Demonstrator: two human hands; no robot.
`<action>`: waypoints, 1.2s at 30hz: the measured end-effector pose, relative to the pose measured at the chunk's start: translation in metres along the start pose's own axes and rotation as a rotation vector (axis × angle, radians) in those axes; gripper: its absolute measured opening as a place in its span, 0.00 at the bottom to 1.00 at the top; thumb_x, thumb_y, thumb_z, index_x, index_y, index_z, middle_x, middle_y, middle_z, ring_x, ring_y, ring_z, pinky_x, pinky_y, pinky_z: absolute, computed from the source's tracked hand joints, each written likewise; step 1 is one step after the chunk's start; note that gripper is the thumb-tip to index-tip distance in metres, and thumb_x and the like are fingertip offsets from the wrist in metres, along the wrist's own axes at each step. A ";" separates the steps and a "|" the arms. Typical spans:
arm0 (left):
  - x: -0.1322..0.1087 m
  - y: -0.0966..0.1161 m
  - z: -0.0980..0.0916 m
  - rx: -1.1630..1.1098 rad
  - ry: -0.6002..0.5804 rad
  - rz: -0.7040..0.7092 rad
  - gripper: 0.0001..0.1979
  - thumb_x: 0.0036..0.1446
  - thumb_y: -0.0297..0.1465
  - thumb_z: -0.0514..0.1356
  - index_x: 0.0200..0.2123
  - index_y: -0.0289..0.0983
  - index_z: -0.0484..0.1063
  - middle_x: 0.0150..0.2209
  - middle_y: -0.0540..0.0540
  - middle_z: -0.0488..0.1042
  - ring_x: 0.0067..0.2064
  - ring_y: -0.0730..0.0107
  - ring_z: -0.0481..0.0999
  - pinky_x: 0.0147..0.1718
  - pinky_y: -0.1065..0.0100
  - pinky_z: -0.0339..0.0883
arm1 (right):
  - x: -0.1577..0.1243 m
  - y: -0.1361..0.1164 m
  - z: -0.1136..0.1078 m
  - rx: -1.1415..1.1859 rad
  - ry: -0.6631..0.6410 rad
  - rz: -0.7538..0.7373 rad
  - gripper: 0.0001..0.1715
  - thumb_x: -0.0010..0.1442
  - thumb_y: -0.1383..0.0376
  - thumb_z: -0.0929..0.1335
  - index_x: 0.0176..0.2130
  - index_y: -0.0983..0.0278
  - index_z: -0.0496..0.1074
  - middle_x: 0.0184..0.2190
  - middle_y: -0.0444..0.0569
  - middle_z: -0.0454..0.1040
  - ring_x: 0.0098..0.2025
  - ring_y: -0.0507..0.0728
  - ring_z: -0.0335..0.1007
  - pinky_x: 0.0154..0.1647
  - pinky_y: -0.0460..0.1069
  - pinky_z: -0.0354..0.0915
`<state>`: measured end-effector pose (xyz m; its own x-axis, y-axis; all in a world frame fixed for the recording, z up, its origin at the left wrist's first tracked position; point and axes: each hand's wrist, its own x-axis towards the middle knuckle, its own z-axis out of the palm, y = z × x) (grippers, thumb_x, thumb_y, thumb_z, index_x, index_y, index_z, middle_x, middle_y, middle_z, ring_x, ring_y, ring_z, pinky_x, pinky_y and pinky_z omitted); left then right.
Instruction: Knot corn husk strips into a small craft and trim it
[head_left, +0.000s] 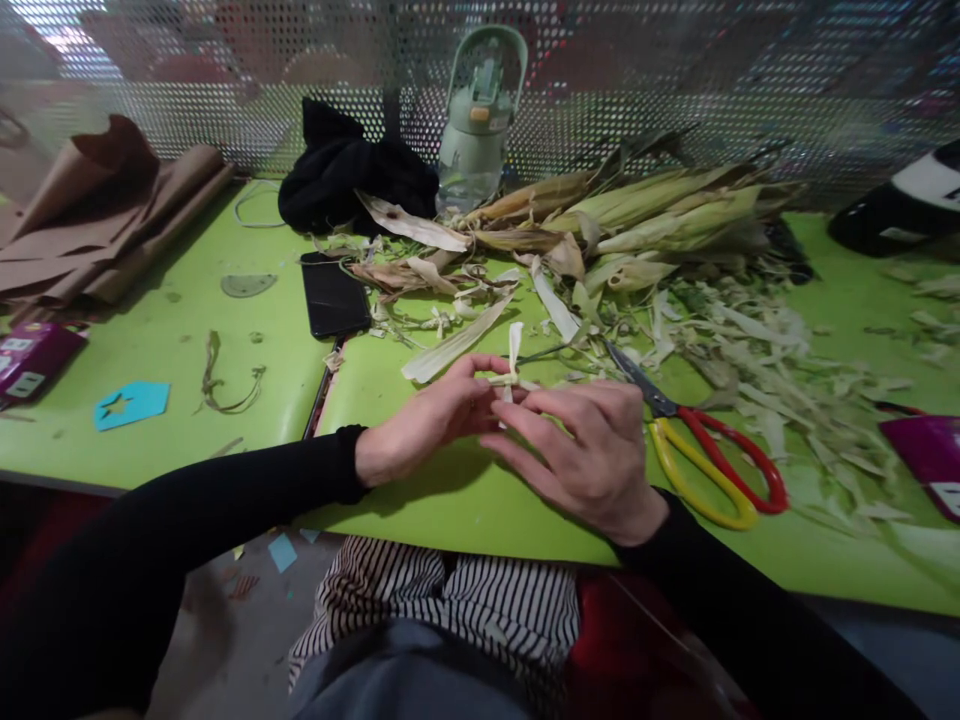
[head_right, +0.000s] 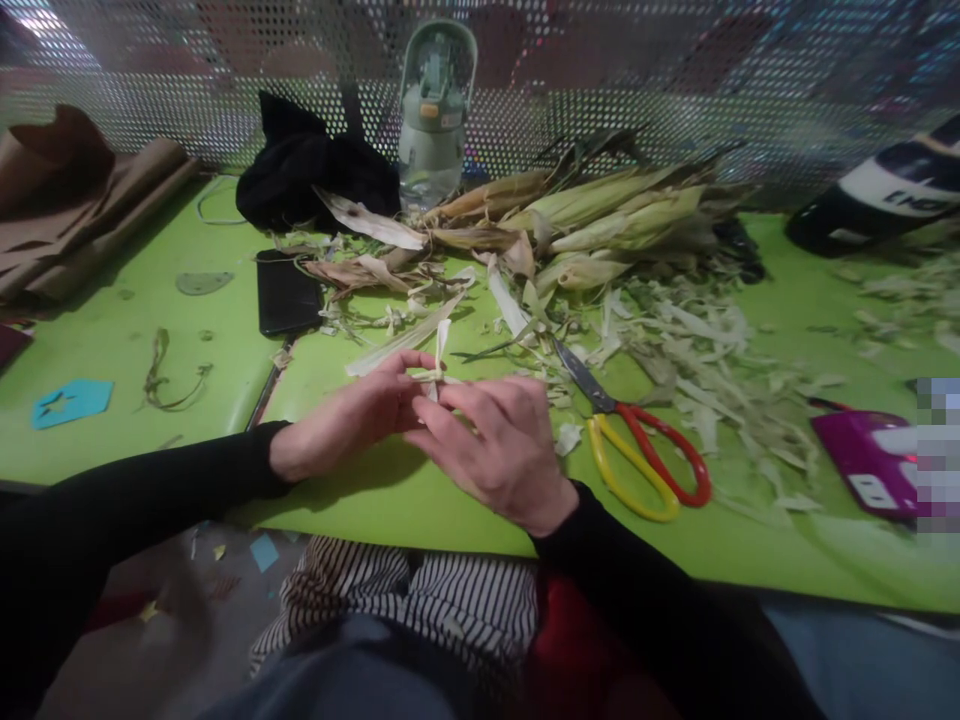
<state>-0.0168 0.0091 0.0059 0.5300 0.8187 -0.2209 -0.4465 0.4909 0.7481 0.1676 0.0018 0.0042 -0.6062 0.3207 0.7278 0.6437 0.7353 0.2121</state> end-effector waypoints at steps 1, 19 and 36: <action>-0.001 0.000 0.001 0.017 0.012 -0.008 0.08 0.62 0.27 0.55 0.45 0.37 0.64 0.33 0.51 0.74 0.35 0.76 0.73 0.40 0.70 0.66 | 0.000 0.000 0.000 0.000 -0.005 -0.008 0.11 0.59 0.62 0.75 0.43 0.57 0.74 0.34 0.44 0.78 0.38 0.57 0.68 0.41 0.53 0.63; 0.003 0.013 -0.011 0.156 -0.074 -0.057 0.11 0.57 0.29 0.67 0.40 0.32 0.71 0.33 0.45 0.81 0.35 0.74 0.80 0.42 0.66 0.72 | 0.001 0.011 0.000 0.866 -0.158 0.741 0.04 0.64 0.62 0.71 0.35 0.58 0.74 0.33 0.43 0.77 0.34 0.53 0.73 0.36 0.49 0.70; 0.002 0.011 -0.010 0.138 -0.051 -0.056 0.12 0.55 0.28 0.68 0.41 0.33 0.71 0.34 0.46 0.81 0.39 0.70 0.80 0.43 0.65 0.71 | -0.002 0.007 0.003 0.927 -0.151 0.849 0.07 0.64 0.58 0.71 0.40 0.59 0.75 0.35 0.45 0.78 0.35 0.52 0.76 0.37 0.48 0.73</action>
<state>-0.0280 0.0192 0.0073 0.5886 0.7735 -0.2349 -0.3139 0.4865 0.8153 0.1719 0.0081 0.0020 -0.2505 0.9149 0.3164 0.3243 0.3872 -0.8631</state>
